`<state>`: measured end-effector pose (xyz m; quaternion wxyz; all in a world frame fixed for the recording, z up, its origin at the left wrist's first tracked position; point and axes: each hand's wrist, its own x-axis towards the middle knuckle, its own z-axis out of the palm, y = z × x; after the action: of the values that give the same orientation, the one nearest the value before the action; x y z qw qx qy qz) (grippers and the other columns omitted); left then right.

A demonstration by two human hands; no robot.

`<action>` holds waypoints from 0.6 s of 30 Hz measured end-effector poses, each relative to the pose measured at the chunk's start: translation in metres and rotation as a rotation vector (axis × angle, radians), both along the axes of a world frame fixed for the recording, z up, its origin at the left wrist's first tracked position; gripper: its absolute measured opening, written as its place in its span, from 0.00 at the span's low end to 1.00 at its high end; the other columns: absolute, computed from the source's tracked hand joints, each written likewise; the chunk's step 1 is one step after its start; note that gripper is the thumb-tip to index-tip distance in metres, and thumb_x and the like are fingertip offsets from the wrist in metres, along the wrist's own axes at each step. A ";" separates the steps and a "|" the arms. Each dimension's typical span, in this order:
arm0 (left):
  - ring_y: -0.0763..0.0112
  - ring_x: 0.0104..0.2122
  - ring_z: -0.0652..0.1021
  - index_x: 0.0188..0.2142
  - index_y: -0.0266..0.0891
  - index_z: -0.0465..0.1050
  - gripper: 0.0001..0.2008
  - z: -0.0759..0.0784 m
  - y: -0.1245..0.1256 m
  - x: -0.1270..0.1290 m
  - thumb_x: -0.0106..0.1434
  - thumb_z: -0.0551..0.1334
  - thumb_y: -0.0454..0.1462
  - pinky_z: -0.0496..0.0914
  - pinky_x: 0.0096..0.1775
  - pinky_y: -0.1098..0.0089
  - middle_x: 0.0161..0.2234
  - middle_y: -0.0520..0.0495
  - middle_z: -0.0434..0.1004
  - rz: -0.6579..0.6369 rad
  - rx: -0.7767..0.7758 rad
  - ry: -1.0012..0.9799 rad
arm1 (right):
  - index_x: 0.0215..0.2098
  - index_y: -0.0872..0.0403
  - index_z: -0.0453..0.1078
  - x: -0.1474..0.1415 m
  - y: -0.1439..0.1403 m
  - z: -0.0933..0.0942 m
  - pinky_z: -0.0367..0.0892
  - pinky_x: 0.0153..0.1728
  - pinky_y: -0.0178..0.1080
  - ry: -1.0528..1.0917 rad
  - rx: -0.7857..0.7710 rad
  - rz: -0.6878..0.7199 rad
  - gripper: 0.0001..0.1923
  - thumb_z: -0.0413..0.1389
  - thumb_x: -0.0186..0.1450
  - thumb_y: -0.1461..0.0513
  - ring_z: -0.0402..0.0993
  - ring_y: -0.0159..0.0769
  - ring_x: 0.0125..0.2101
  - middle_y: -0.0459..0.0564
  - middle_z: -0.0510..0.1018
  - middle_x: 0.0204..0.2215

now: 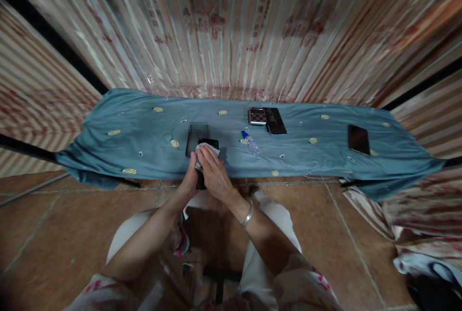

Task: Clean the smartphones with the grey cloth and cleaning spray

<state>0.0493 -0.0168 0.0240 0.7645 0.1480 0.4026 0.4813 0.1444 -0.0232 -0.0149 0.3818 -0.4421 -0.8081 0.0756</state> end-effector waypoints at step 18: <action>0.52 0.47 0.82 0.49 0.30 0.78 0.36 0.005 0.010 -0.019 0.70 0.42 0.55 0.75 0.51 0.62 0.34 0.37 0.84 0.023 -0.133 0.113 | 0.71 0.59 0.47 -0.016 -0.020 -0.005 0.57 0.68 0.53 -0.015 0.031 0.119 0.30 0.37 0.71 0.70 0.49 0.41 0.70 0.61 0.62 0.66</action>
<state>0.0306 -0.0066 0.0285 0.7431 0.1192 0.4779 0.4530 0.1281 -0.0429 -0.0197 0.3774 -0.3879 -0.8369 0.0821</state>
